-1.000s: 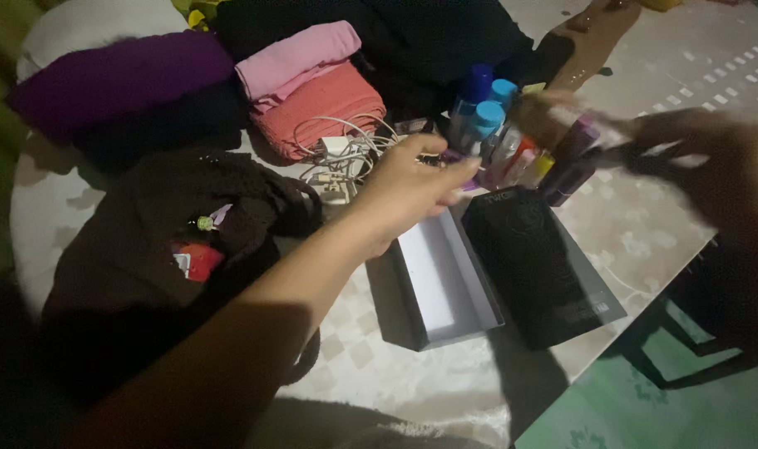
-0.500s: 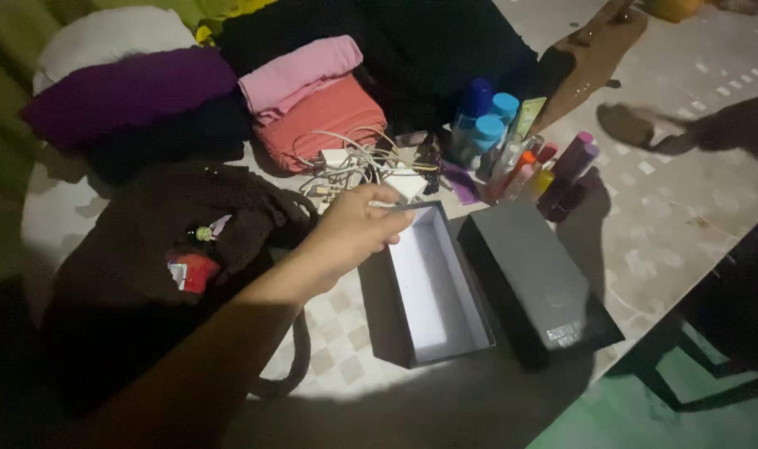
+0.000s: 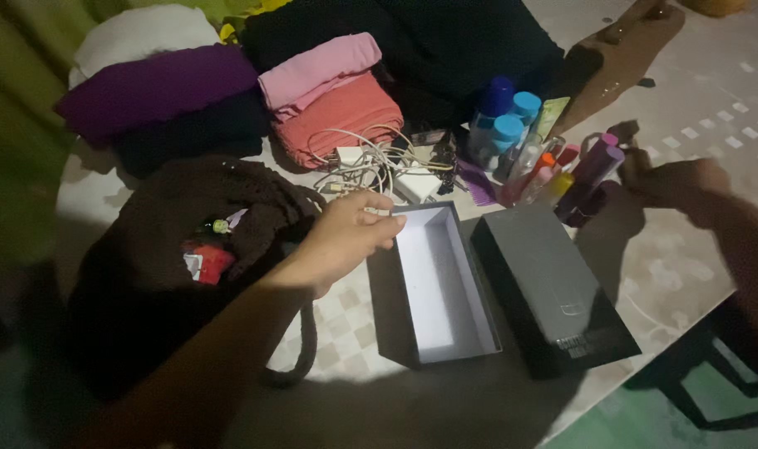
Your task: The person takes a brown handbag and places it on a table, opens a dark cosmetic box, and removes cosmetic items such as lipsticks and small bottles one at a time, arranging them on the table. They then handle a small wallet and place items back into the handbag.
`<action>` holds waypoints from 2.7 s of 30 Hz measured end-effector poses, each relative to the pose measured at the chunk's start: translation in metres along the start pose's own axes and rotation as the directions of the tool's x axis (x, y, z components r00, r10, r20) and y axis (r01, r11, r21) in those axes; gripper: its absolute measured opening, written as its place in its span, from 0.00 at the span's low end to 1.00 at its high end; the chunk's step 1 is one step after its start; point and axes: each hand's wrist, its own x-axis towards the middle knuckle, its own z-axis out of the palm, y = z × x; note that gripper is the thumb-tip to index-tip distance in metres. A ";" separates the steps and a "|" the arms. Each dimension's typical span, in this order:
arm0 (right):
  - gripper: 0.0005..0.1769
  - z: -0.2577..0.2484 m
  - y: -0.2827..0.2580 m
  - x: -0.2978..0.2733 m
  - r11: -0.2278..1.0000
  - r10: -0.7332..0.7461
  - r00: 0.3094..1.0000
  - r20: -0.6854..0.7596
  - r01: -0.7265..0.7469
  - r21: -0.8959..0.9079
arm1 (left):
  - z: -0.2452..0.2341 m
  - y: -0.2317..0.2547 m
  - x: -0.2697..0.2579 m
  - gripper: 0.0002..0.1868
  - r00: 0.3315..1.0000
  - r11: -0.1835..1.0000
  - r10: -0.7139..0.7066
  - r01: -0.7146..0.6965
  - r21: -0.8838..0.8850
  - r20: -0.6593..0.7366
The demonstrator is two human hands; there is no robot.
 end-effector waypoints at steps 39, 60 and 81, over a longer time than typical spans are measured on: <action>0.28 0.023 0.048 0.014 -0.149 -0.073 0.914 0.399 0.385 -0.911 | 0.006 -0.013 -0.006 0.30 1.000 1.000 -0.008 0.008 0.008 0.022; 0.25 0.040 0.024 -0.011 0.473 -0.410 0.890 0.202 0.396 -0.787 | 0.003 -0.017 -0.006 0.29 1.000 0.999 -0.022 0.023 0.032 -0.012; 0.22 0.041 0.005 0.029 0.652 -0.491 0.798 0.349 0.603 -0.461 | -0.031 -0.030 -0.010 0.28 0.975 0.999 0.037 -0.029 0.038 -0.220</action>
